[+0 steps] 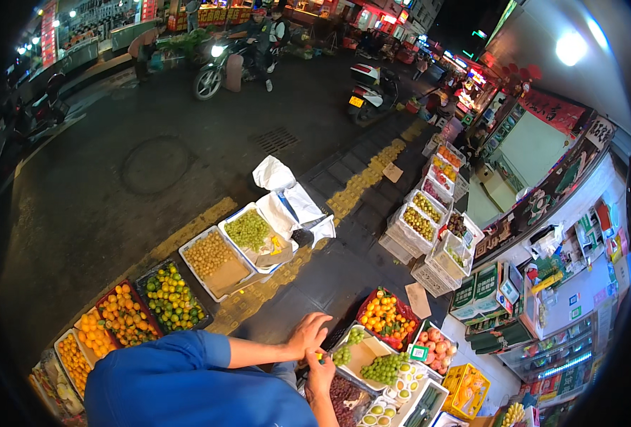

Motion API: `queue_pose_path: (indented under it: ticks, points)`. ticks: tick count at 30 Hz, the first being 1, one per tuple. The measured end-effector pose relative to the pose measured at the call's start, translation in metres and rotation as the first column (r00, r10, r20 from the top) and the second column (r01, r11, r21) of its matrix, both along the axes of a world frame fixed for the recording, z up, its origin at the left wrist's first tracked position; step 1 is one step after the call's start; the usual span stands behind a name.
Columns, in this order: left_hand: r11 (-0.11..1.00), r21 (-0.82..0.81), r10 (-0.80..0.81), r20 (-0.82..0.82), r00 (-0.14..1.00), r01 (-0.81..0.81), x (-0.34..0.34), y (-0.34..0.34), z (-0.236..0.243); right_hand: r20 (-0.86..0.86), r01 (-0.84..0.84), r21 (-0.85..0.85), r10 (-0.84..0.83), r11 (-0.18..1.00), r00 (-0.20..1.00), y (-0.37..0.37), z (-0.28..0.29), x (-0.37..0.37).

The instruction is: The person uses shears to trim green grape clusters at a street-side fruit stall. They repeatedly cut stems, remove small sections, and place trimmed grapes into a white tray among other produce.

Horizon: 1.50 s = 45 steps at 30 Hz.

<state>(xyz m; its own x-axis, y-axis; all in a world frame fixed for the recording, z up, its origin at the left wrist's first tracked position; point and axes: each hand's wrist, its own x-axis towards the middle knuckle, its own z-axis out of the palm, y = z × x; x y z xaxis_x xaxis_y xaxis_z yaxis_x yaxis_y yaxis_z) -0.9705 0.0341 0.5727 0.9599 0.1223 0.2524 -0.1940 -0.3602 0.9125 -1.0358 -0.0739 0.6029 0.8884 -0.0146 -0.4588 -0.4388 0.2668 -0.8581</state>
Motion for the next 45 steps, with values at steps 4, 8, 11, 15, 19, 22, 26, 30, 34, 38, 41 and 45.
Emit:
queue_pose_path:
  ticks: [4,8,11,15,19,22,26,30,34,38,41,45]
  points:
    - [0.996,0.039,0.085,-0.145,0.986,-0.081,0.052,-0.011,-0.011,-0.026,-0.123,0.114,0.127,0.986,0.992,-0.018,-0.019,0.080]
    - [0.984,-0.036,0.166,-0.181,0.969,-0.175,0.115,-0.029,0.003,0.004,-0.275,0.184,0.279,0.944,0.960,-0.043,-0.014,0.164]
    - [0.976,0.083,0.206,-0.038,0.978,-0.202,0.158,-0.039,0.020,0.086,-0.361,0.173,0.351,0.916,0.932,-0.058,0.001,0.212]
    - [0.963,0.119,0.251,-0.050,0.967,-0.244,0.195,-0.062,0.030,0.096,-0.382,0.164,0.371,0.909,0.924,-0.075,0.015,0.255]
    - [0.970,0.145,0.212,-0.096,0.973,-0.197,0.228,-0.083,0.031,0.029,-0.371,0.134,0.371,0.919,0.928,-0.097,0.020,0.286]
    - [0.978,0.177,0.127,-0.076,0.989,-0.112,0.256,-0.103,0.030,-0.029,-0.182,0.158,0.189,0.970,0.982,-0.112,0.013,0.307]
    - [0.981,0.193,-0.023,-0.006,1.000,0.024,0.296,-0.129,0.033,-0.064,0.057,0.209,-0.045,0.976,0.997,-0.133,-0.009,0.344]
    - [0.878,0.190,-0.453,0.032,0.891,0.439,0.317,-0.150,0.043,0.057,0.155,0.270,-0.177,0.950,0.983,-0.175,-0.027,0.380]
    - [0.719,0.404,-0.690,0.320,0.649,0.565,0.371,-0.134,0.050,0.014,0.140,0.353,-0.155,0.925,0.988,-0.185,-0.032,0.403]
    - [0.720,0.433,-0.694,0.473,0.543,0.543,0.419,-0.121,0.047,-0.057,0.123,0.169,-0.115,0.978,0.992,-0.166,-0.021,0.425]
    - [0.785,0.373,-0.619,0.477,0.624,0.494,0.441,-0.110,0.039,0.055,0.062,0.109,-0.069,0.992,0.996,-0.161,-0.013,0.446]
    - [0.864,0.258,-0.500,0.339,0.797,0.432,0.465,-0.096,0.032,-0.027,-0.001,-0.030,0.000,1.000,1.000,-0.155,-0.022,0.469]
